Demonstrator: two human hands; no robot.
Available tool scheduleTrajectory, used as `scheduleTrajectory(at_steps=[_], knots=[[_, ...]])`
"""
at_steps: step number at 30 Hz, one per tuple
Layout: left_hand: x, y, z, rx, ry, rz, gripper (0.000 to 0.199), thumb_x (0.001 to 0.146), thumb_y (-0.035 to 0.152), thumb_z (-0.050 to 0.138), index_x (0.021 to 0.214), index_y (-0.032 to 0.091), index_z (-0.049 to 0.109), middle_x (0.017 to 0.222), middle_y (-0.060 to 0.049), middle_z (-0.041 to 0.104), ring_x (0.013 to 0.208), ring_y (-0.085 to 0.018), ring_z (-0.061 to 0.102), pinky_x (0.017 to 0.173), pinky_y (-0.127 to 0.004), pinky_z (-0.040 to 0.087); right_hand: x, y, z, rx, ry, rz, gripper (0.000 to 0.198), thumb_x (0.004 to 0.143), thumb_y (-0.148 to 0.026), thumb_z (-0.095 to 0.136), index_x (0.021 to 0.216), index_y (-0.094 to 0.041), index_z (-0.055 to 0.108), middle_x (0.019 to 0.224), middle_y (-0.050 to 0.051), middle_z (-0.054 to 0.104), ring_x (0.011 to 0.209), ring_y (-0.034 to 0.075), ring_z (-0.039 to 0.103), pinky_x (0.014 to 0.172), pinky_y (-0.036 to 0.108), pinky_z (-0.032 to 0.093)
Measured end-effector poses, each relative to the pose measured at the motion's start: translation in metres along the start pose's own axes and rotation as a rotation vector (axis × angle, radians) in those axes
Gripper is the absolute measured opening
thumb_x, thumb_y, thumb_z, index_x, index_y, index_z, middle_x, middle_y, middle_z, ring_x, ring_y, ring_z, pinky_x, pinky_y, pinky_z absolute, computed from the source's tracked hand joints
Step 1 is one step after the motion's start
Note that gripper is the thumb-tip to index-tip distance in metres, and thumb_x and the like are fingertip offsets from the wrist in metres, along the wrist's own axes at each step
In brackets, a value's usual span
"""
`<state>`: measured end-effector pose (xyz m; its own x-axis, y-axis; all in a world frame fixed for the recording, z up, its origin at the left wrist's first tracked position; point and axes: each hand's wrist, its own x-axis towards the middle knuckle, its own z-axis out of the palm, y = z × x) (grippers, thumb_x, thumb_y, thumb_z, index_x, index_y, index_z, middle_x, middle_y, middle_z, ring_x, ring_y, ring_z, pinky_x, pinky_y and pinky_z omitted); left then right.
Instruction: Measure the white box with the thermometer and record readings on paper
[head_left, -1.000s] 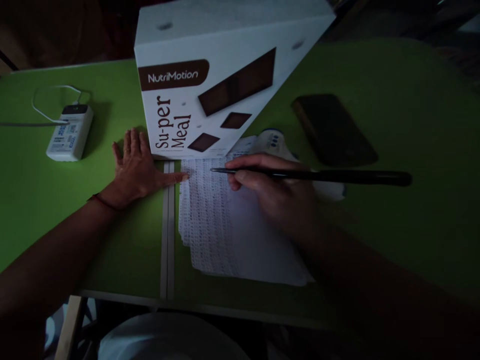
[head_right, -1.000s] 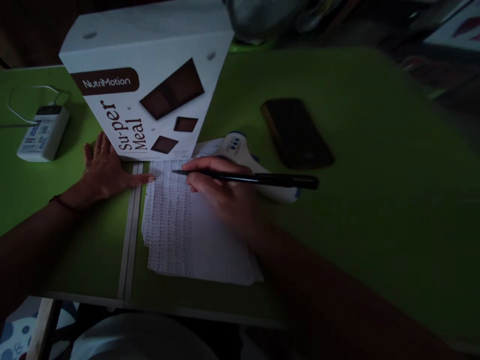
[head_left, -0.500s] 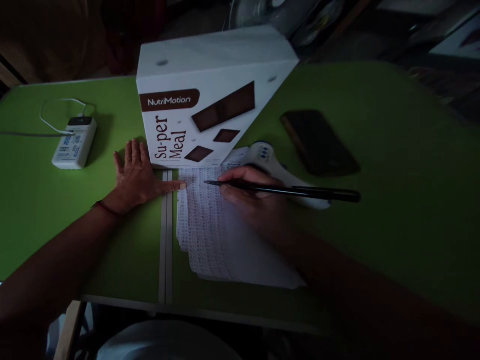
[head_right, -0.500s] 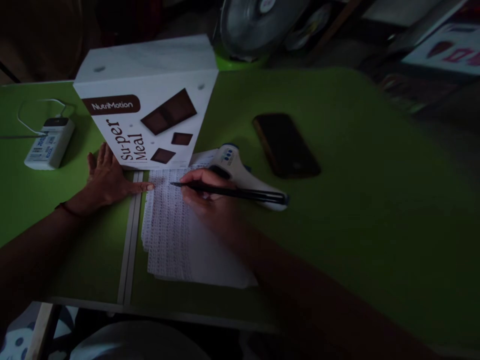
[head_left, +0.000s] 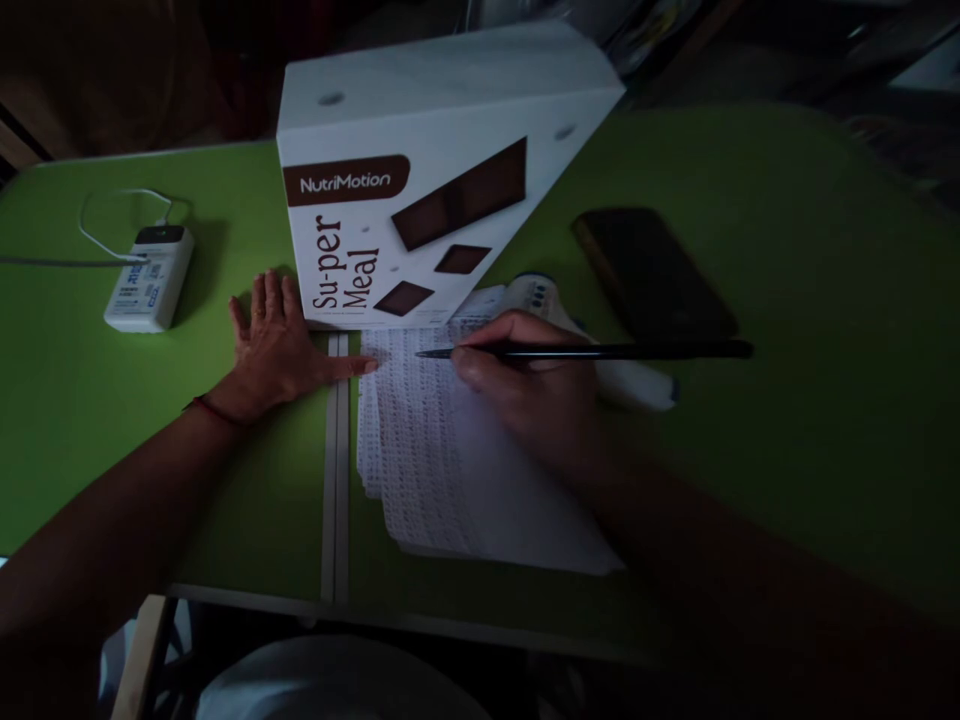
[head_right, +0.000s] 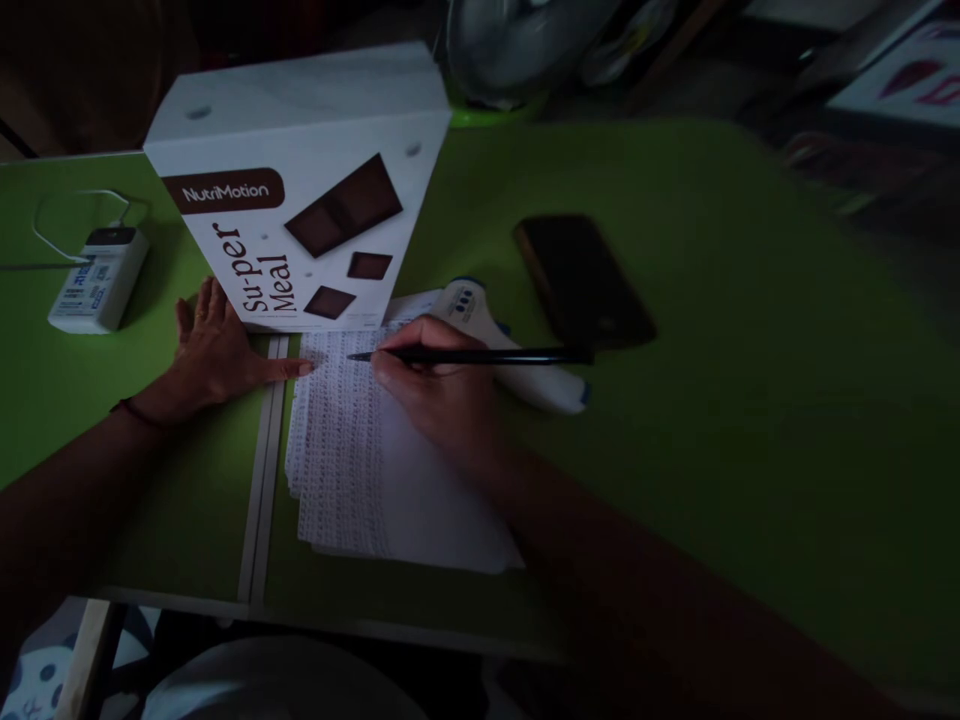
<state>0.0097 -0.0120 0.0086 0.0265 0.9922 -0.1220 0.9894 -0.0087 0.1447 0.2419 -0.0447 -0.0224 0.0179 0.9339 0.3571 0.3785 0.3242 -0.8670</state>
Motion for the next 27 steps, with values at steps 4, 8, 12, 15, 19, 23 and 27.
scheduleTrajectory(at_steps=[4,8,12,15,19,23,27], knots=[[0.0003,-0.0016,0.0019,-0.010,0.009,0.001,0.154,0.055,0.103,0.062,0.168,0.008,0.016,0.174,-0.023,0.010,0.161,-0.047,0.002,0.130,-0.063,0.001,-0.0001,-0.0038,0.0022,-0.037,0.017,-0.080,0.011,0.073,-0.020,0.065,0.066,-0.027,0.060,0.059,-0.002,0.062,0.054,0.016,0.058,0.050,0.031,0.048],[-0.0004,-0.0016,0.0024,-0.028,0.024,0.002,0.153,0.054,0.102,0.064,0.168,0.011,0.017,0.174,-0.022,0.011,0.161,-0.046,0.003,0.131,-0.062,0.002,-0.0019,-0.0030,0.0038,-0.062,-0.009,-0.091,0.011,0.074,-0.022,0.066,0.068,-0.027,0.060,0.059,-0.001,0.063,0.053,0.016,0.057,0.050,0.032,0.048],[-0.0007,-0.0022,0.0027,-0.032,0.012,0.008,0.154,0.055,0.103,0.061,0.168,0.010,0.014,0.174,-0.022,0.009,0.161,-0.046,0.002,0.131,-0.062,0.002,-0.0036,-0.0029,0.0059,-0.056,-0.018,-0.080,0.008,0.076,-0.023,0.065,0.070,-0.027,0.061,0.061,-0.001,0.065,0.053,0.017,0.057,0.050,0.032,0.048],[0.0001,-0.0038,0.0042,-0.034,0.031,0.027,0.153,0.055,0.103,0.061,0.168,0.010,0.015,0.174,-0.022,0.012,0.160,-0.048,0.003,0.130,-0.064,0.002,-0.0043,-0.0034,0.0073,-0.047,-0.013,-0.073,0.008,0.075,-0.024,0.065,0.069,-0.028,0.061,0.060,-0.001,0.064,0.052,0.017,0.056,0.048,0.032,0.046],[0.0009,-0.0051,0.0058,-0.033,0.023,0.027,0.152,0.055,0.103,0.060,0.168,0.011,0.016,0.174,-0.021,0.011,0.161,-0.047,0.002,0.130,-0.063,0.001,-0.0045,-0.0042,0.0076,-0.074,-0.017,-0.080,0.010,0.075,-0.024,0.066,0.068,-0.029,0.061,0.061,-0.002,0.063,0.053,0.017,0.055,0.048,0.032,0.046],[0.0008,-0.0049,0.0058,-0.054,0.026,0.026,0.154,0.054,0.104,0.059,0.168,0.011,0.015,0.175,-0.021,0.009,0.161,-0.046,0.002,0.130,-0.062,0.000,-0.0048,-0.0041,0.0068,-0.134,-0.013,-0.087,0.012,0.074,-0.021,0.067,0.068,-0.029,0.061,0.062,-0.002,0.063,0.057,0.017,0.056,0.052,0.033,0.048],[0.0003,-0.0045,0.0056,-0.067,0.033,0.030,0.154,0.052,0.105,0.060,0.168,0.013,0.018,0.174,-0.021,0.012,0.161,-0.046,0.003,0.130,-0.063,0.000,-0.0056,-0.0023,0.0062,-0.131,-0.026,-0.082,0.014,0.075,-0.019,0.068,0.068,-0.028,0.059,0.060,-0.003,0.062,0.055,0.017,0.056,0.053,0.033,0.049]])
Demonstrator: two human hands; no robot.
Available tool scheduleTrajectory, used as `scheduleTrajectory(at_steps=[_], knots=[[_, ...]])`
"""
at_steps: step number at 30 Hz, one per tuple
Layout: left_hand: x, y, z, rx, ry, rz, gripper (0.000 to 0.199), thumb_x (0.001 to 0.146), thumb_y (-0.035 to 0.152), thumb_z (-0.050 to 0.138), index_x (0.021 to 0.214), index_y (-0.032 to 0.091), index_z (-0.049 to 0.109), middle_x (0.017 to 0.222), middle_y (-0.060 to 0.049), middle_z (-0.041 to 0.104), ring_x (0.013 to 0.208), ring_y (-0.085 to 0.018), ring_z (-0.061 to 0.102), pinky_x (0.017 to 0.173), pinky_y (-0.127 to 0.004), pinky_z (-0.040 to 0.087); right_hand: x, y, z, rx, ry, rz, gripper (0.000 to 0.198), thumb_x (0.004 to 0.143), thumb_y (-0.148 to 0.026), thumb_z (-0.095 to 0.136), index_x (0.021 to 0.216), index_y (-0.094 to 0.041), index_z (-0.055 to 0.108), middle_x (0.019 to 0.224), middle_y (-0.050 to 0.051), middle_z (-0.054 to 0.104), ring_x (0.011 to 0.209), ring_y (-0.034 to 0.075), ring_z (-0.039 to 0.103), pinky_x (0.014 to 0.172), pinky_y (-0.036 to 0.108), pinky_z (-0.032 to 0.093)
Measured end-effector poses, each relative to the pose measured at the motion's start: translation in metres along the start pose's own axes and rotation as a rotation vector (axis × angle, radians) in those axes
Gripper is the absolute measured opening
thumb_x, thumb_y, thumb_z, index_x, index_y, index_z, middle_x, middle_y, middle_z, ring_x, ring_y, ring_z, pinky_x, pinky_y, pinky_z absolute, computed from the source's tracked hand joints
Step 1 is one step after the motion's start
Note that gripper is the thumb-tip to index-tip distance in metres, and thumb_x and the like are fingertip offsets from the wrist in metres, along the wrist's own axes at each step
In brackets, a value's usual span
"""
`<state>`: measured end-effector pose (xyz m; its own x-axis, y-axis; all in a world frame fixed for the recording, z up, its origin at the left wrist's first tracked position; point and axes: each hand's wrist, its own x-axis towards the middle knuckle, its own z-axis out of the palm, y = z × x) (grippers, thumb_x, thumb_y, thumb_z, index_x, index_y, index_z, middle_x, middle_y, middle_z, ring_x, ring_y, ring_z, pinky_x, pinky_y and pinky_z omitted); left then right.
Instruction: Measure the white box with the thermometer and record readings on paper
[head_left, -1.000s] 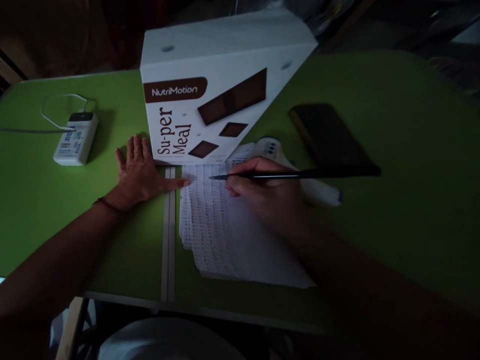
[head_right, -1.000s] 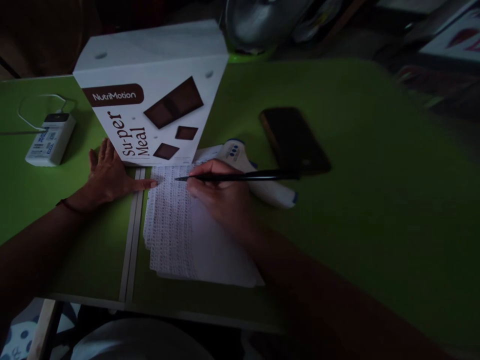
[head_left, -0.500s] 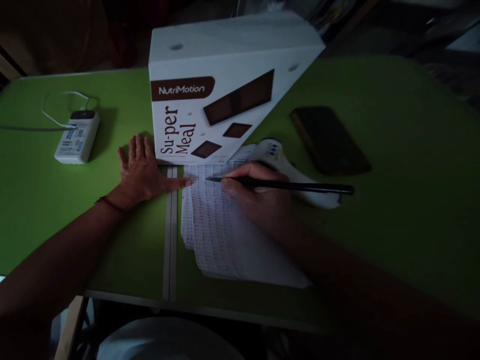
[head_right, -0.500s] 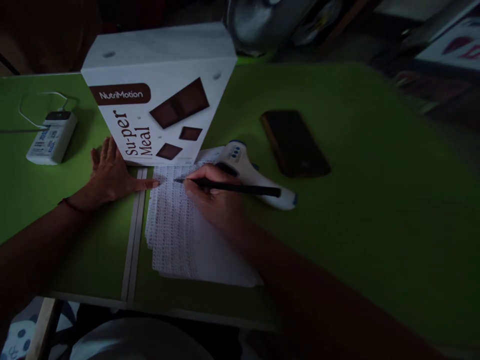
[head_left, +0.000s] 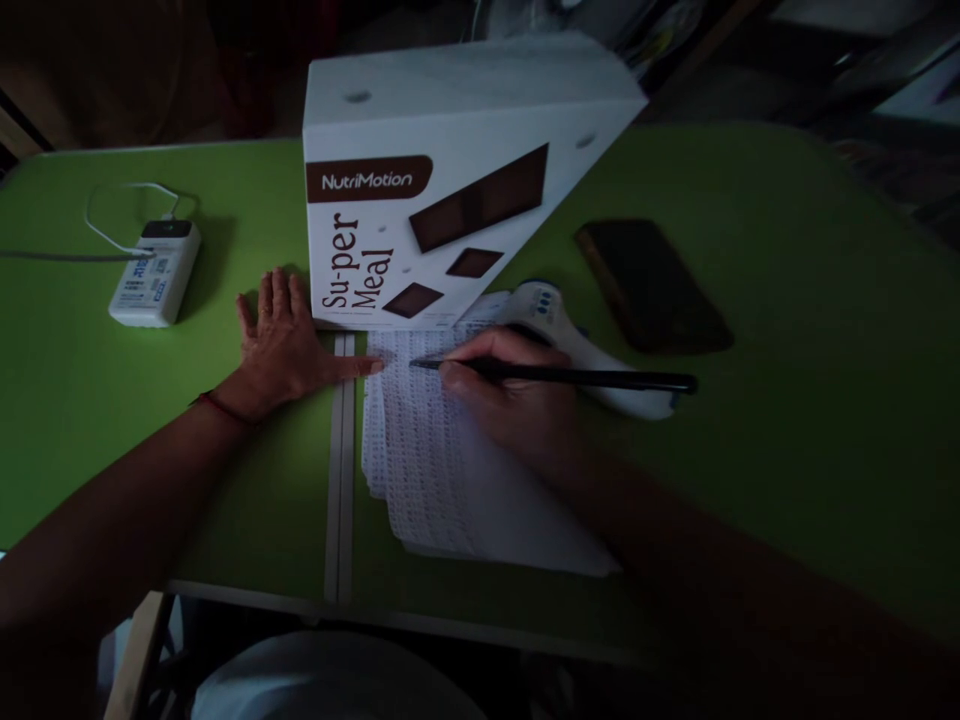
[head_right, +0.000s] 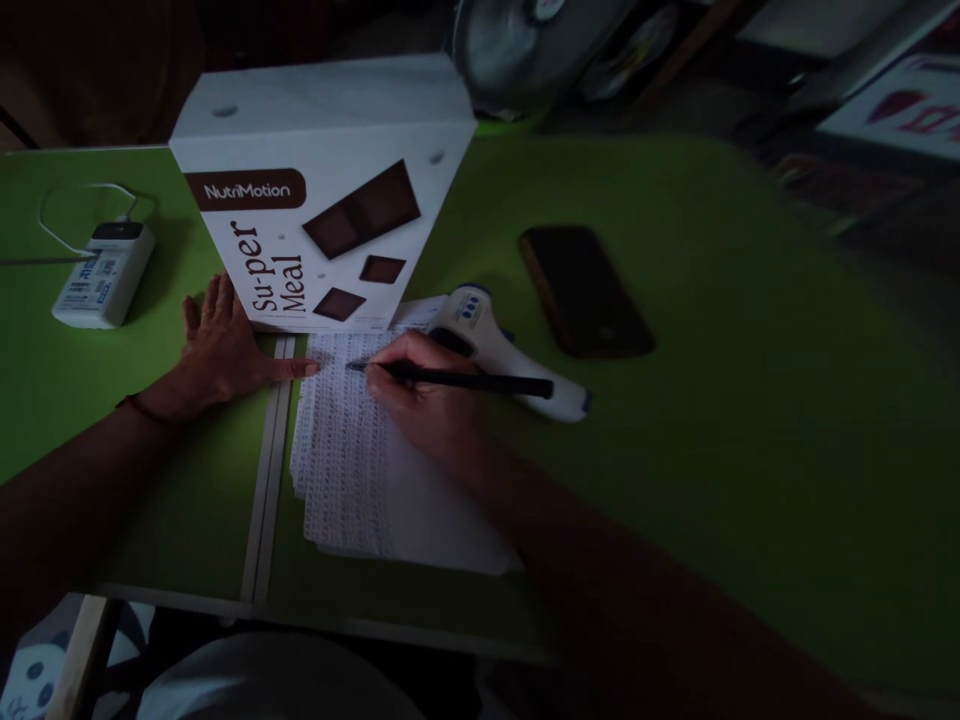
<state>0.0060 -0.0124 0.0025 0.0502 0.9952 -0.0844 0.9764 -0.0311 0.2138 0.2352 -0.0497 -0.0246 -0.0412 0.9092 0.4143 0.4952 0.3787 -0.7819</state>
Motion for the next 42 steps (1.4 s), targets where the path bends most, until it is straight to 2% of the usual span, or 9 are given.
scheduleTrajectory(at_steps=[7,11,15,19,26,35,42], knots=[[-0.0008,0.0003,-0.0016,0.008,-0.027,-0.010,0.157,0.054,0.105,0.059,0.168,0.007,0.013,0.174,-0.023,0.007,0.161,-0.045,0.001,0.131,-0.061,-0.001,-0.0003,0.0037,0.0013,0.044,0.018,0.022,0.011,0.076,-0.021,0.067,0.070,-0.028,0.061,0.062,-0.002,0.062,0.056,0.017,0.057,0.053,0.033,0.050],[0.0000,-0.0003,-0.0007,0.003,-0.021,-0.012,0.158,0.053,0.106,0.058,0.168,0.007,0.013,0.175,-0.022,0.006,0.161,-0.046,0.000,0.131,-0.061,-0.002,0.0005,0.0043,0.0021,0.050,0.018,-0.012,0.013,0.075,-0.021,0.067,0.068,-0.029,0.060,0.061,-0.002,0.061,0.056,0.017,0.056,0.053,0.034,0.049],[-0.0001,0.0005,-0.0014,0.008,-0.012,-0.001,0.154,0.054,0.103,0.063,0.168,0.010,0.016,0.174,-0.023,0.012,0.160,-0.048,0.002,0.130,-0.065,0.001,0.0008,0.0023,0.0014,0.050,0.021,0.021,0.013,0.073,-0.020,0.066,0.066,-0.029,0.059,0.060,-0.002,0.062,0.055,0.018,0.055,0.053,0.034,0.048],[-0.0005,0.0011,-0.0027,0.016,-0.026,-0.003,0.153,0.057,0.102,0.062,0.168,0.008,0.014,0.174,-0.023,0.008,0.161,-0.046,0.000,0.130,-0.063,0.000,-0.0007,0.0015,0.0023,0.047,0.053,-0.003,0.013,0.074,-0.021,0.066,0.067,-0.030,0.060,0.060,-0.002,0.062,0.054,0.018,0.055,0.052,0.035,0.048],[0.0013,-0.0017,-0.0005,-0.005,-0.009,0.003,0.156,0.050,0.105,0.062,0.168,0.011,0.017,0.174,-0.022,0.013,0.161,-0.047,0.002,0.130,-0.064,0.001,-0.0013,0.0032,0.0033,0.029,0.042,0.004,0.013,0.075,-0.021,0.066,0.069,-0.030,0.059,0.062,-0.001,0.064,0.057,0.019,0.058,0.055,0.035,0.050],[-0.0007,0.0003,-0.0021,-0.028,-0.023,-0.024,0.156,0.052,0.104,0.060,0.168,0.010,0.015,0.175,-0.021,0.007,0.162,-0.044,0.000,0.131,-0.060,-0.002,-0.0007,0.0020,0.0005,0.029,0.025,0.007,0.014,0.075,-0.019,0.065,0.067,-0.029,0.059,0.061,-0.002,0.060,0.056,0.019,0.056,0.054,0.036,0.049],[0.0003,-0.0010,-0.0004,-0.018,0.008,0.008,0.155,0.051,0.104,0.063,0.167,0.011,0.020,0.174,-0.022,0.011,0.161,-0.047,0.004,0.130,-0.064,0.002,-0.0006,0.0036,0.0005,0.032,0.061,0.006,0.014,0.075,-0.019,0.065,0.068,-0.030,0.059,0.060,-0.001,0.059,0.057,0.019,0.057,0.055,0.037,0.050]])
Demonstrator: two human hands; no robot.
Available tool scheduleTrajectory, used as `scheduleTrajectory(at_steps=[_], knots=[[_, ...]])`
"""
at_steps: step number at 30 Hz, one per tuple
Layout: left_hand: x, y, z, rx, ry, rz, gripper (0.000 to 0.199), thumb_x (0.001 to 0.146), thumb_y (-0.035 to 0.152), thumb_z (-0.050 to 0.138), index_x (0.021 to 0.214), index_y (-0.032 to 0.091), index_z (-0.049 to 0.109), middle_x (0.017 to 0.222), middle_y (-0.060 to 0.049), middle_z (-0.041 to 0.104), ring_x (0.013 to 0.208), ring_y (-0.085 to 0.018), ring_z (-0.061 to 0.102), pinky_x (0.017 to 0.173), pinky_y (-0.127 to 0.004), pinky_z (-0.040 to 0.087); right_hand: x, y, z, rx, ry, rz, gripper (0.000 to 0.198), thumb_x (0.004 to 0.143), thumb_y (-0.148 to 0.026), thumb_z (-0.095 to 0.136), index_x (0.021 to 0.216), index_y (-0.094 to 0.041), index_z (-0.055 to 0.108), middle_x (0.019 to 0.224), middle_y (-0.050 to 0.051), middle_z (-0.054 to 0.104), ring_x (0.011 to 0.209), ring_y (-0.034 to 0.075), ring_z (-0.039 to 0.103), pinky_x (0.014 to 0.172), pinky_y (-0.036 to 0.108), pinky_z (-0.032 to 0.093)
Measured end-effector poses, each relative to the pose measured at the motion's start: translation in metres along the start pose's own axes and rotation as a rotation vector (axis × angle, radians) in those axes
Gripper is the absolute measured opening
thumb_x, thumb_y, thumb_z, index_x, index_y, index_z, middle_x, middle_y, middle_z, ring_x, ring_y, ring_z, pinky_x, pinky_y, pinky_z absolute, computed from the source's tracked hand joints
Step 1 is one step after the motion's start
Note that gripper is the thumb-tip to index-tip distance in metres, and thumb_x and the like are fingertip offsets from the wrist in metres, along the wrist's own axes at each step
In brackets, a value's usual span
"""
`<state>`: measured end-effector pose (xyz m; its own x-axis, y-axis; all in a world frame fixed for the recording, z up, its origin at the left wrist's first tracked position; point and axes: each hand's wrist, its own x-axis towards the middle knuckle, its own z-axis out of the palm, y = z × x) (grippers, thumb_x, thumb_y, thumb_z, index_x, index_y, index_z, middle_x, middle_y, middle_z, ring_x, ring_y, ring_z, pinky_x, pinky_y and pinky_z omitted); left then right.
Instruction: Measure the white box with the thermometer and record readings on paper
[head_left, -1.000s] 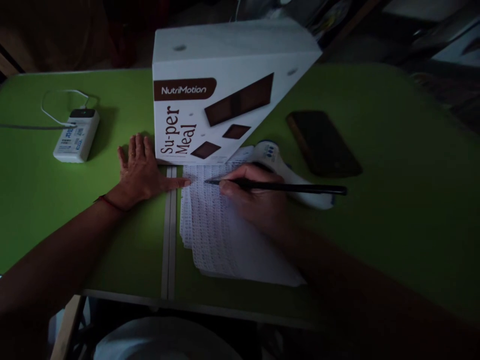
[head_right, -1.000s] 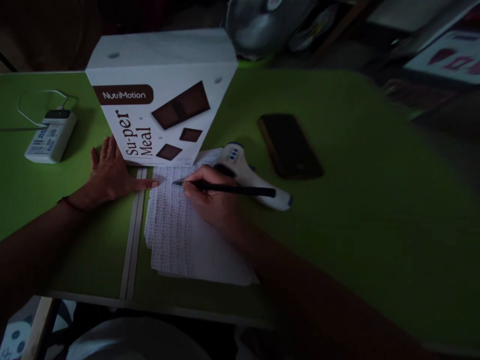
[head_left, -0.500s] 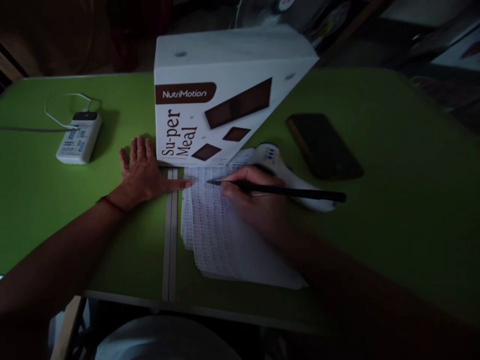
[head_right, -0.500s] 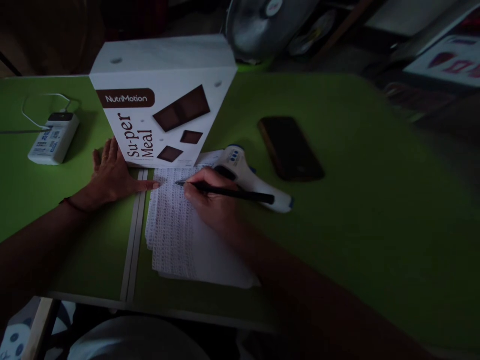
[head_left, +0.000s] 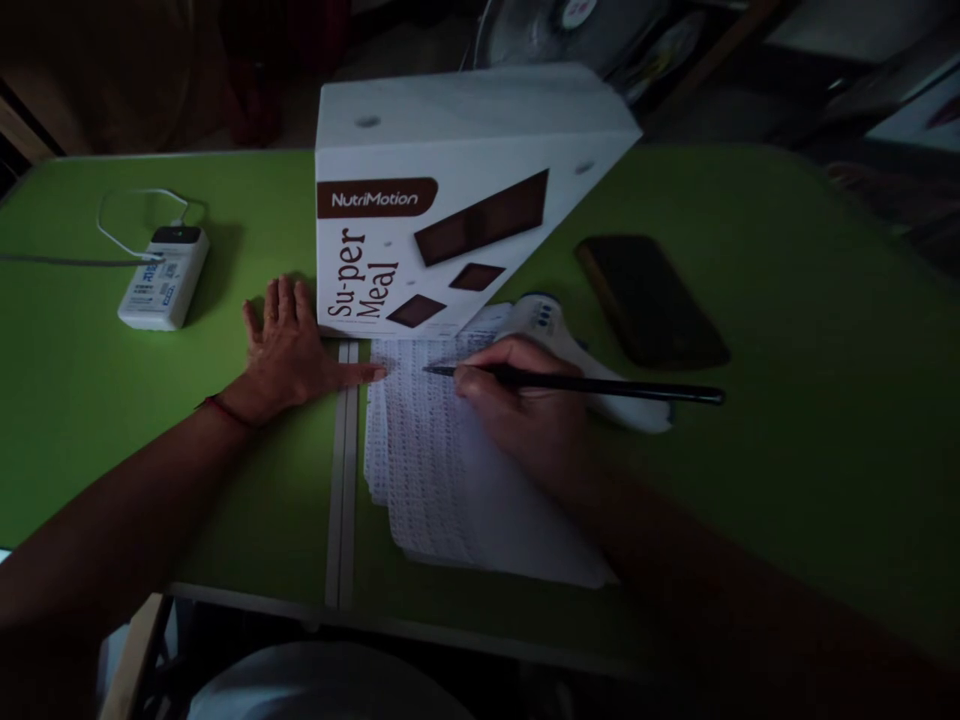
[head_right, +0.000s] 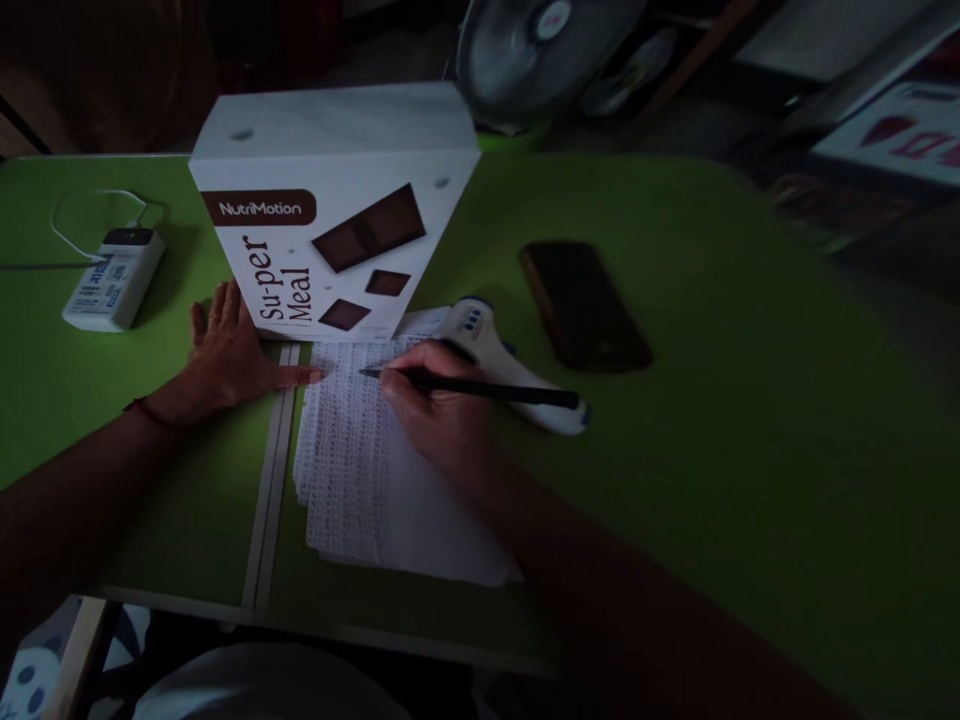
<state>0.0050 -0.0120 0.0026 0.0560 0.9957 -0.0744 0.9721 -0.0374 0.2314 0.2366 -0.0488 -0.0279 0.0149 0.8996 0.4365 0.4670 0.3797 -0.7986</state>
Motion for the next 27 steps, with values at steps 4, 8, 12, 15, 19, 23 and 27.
scheduleTrajectory(at_steps=[4,8,12,15,19,23,27], knots=[[-0.001,0.003,-0.003,0.023,-0.029,-0.026,0.154,0.052,0.101,0.066,0.168,0.010,0.018,0.174,-0.021,0.010,0.161,-0.045,0.003,0.131,-0.062,0.002,0.000,0.000,0.001,-0.008,0.015,0.004,0.013,0.075,-0.020,0.065,0.068,-0.030,0.059,0.061,-0.001,0.059,0.058,0.020,0.058,0.055,0.037,0.051],[-0.002,0.006,-0.005,0.035,-0.058,-0.041,0.156,0.055,0.101,0.065,0.168,0.007,0.014,0.174,-0.021,0.005,0.162,-0.044,0.000,0.131,-0.060,0.000,-0.001,0.000,0.001,-0.001,0.024,0.014,0.013,0.074,-0.019,0.065,0.068,-0.029,0.060,0.061,-0.001,0.059,0.058,0.019,0.057,0.055,0.037,0.051],[-0.002,0.003,-0.003,0.014,-0.032,-0.026,0.156,0.053,0.103,0.062,0.168,0.008,0.016,0.175,-0.021,0.008,0.161,-0.045,0.002,0.131,-0.061,0.000,-0.001,-0.003,0.001,-0.007,0.013,0.026,0.015,0.073,-0.018,0.065,0.066,-0.029,0.059,0.060,-0.001,0.059,0.057,0.019,0.057,0.055,0.037,0.051],[-0.001,0.001,0.000,-0.006,-0.009,-0.010,0.155,0.053,0.103,0.063,0.168,0.010,0.017,0.174,-0.020,0.010,0.161,-0.046,0.003,0.131,-0.062,0.001,0.000,-0.004,0.000,-0.010,0.006,0.020,0.014,0.072,-0.019,0.064,0.064,-0.029,0.058,0.059,-0.002,0.060,0.057,0.019,0.057,0.055,0.036,0.051],[-0.001,0.001,-0.001,0.014,-0.008,-0.006,0.151,0.055,0.100,0.066,0.167,0.011,0.018,0.174,-0.022,0.013,0.160,-0.048,0.004,0.130,-0.064,0.003,0.000,-0.002,0.001,0.000,0.025,-0.030,0.014,0.075,-0.018,0.063,0.066,-0.028,0.058,0.058,-0.002,0.059,0.055,0.018,0.057,0.053,0.035,0.050],[-0.001,0.003,-0.002,0.023,-0.036,-0.028,0.153,0.056,0.100,0.066,0.168,0.009,0.015,0.174,-0.023,0.008,0.161,-0.047,0.002,0.131,-0.061,0.001,0.000,0.004,0.003,-0.039,0.018,-0.080,0.014,0.077,-0.019,0.064,0.068,-0.028,0.058,0.060,-0.002,0.060,0.056,0.018,0.058,0.054,0.034,0.051],[-0.001,0.003,-0.002,0.046,-0.048,-0.031,0.156,0.055,0.103,0.062,0.167,0.006,0.013,0.174,-0.023,0.008,0.161,-0.047,0.001,0.131,-0.061,0.000,0.000,0.006,0.001,-0.049,0.018,-0.086,0.012,0.079,-0.020,0.064,0.071,-0.028,0.059,0.061,-0.002,0.060,0.055,0.017,0.057,0.051,0.033,0.049]])
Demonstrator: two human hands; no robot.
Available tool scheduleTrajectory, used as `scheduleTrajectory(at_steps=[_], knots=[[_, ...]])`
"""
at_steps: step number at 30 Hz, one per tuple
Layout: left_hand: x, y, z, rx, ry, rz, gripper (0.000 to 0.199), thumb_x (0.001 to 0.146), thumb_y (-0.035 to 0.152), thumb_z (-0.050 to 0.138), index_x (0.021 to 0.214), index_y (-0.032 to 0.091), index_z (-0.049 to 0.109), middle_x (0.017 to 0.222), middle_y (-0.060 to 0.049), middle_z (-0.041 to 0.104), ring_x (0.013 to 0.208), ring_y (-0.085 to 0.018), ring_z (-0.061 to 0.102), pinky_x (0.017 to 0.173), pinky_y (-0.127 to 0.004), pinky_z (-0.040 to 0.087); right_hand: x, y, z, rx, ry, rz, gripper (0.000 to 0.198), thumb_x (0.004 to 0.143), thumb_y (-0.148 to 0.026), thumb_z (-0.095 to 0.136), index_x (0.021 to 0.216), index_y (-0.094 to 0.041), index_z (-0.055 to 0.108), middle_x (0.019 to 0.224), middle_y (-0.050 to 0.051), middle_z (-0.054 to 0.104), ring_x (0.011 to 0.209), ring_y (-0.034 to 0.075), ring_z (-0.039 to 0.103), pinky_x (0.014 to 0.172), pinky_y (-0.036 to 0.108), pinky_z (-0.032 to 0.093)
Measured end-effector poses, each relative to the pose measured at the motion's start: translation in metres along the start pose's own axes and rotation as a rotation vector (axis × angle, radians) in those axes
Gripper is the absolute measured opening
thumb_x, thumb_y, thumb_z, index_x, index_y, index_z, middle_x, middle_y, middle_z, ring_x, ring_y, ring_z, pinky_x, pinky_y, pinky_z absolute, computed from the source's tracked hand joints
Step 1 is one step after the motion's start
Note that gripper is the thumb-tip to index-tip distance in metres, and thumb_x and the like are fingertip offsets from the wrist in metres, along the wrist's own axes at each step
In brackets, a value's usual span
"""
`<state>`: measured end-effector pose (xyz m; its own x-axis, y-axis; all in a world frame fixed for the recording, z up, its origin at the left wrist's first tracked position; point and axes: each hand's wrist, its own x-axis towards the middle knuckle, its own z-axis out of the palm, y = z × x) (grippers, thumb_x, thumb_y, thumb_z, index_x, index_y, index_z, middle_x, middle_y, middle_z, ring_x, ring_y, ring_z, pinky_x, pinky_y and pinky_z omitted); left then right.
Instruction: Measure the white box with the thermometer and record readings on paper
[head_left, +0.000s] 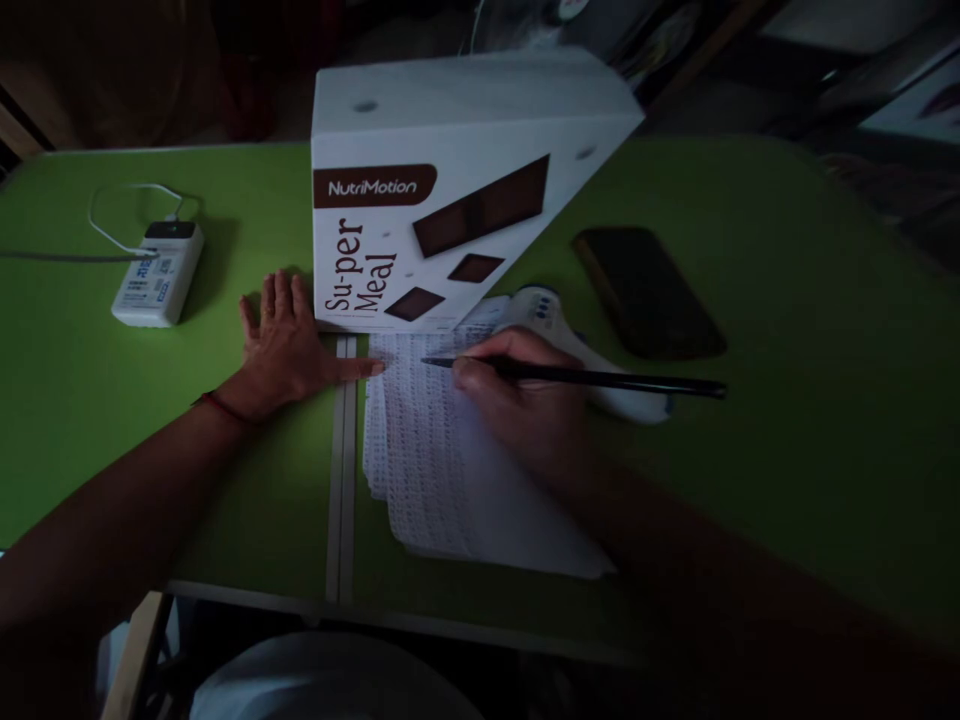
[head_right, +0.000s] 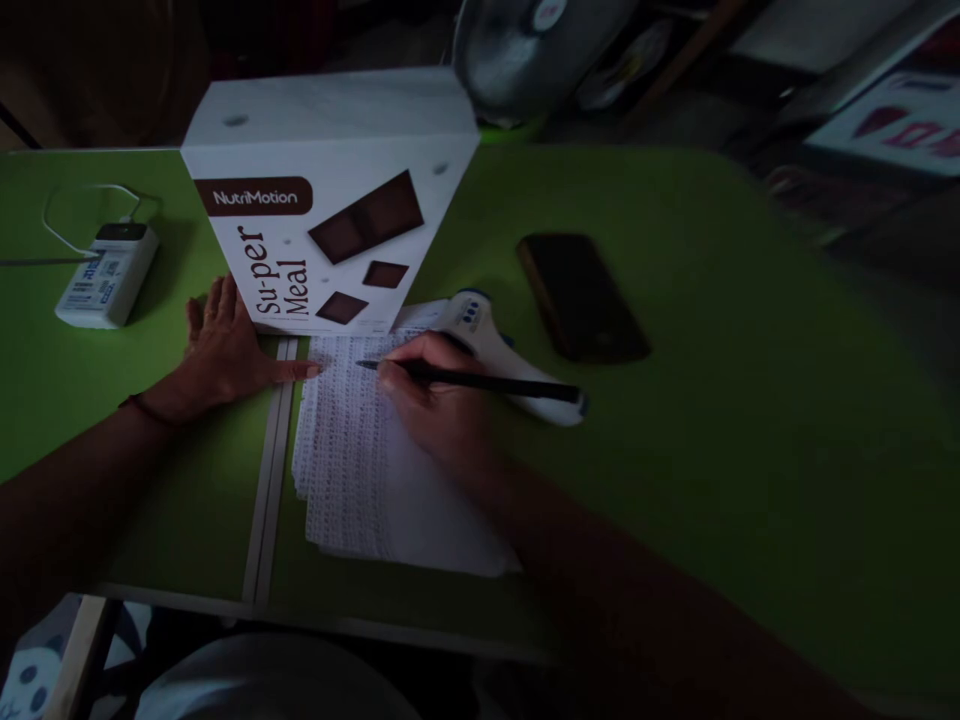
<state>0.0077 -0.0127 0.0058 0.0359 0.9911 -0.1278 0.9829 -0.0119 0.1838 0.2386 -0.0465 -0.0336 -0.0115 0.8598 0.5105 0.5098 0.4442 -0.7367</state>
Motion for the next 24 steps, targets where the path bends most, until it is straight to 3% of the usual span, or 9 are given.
scheduleTrajectory(at_steps=[9,17,24], knots=[[0.001,-0.001,0.001,-0.008,0.036,0.018,0.153,0.055,0.102,0.064,0.167,0.009,0.016,0.174,-0.023,0.012,0.160,-0.048,0.004,0.130,-0.064,0.004,0.000,-0.002,0.001,0.073,-0.053,-0.002,0.012,0.077,-0.020,0.066,0.070,-0.029,0.060,0.061,-0.002,0.061,0.052,0.016,0.055,0.049,0.033,0.046],[-0.001,0.001,-0.001,-0.006,-0.005,-0.007,0.156,0.056,0.102,0.063,0.168,0.006,0.011,0.174,-0.022,0.005,0.161,-0.045,0.000,0.131,-0.061,0.000,-0.001,-0.005,0.002,0.054,-0.047,-0.022,0.011,0.076,-0.021,0.066,0.069,-0.028,0.061,0.060,-0.003,0.063,0.053,0.016,0.055,0.050,0.031,0.045],[0.000,-0.001,0.001,-0.019,0.010,0.010,0.154,0.055,0.102,0.064,0.168,0.010,0.013,0.175,-0.021,0.009,0.161,-0.046,0.002,0.131,-0.062,0.001,0.000,-0.010,0.001,0.063,-0.071,0.052,0.010,0.075,-0.026,0.061,0.066,-0.027,0.058,0.057,-0.003,0.060,0.051,0.015,0.053,0.049,0.030,0.045]])
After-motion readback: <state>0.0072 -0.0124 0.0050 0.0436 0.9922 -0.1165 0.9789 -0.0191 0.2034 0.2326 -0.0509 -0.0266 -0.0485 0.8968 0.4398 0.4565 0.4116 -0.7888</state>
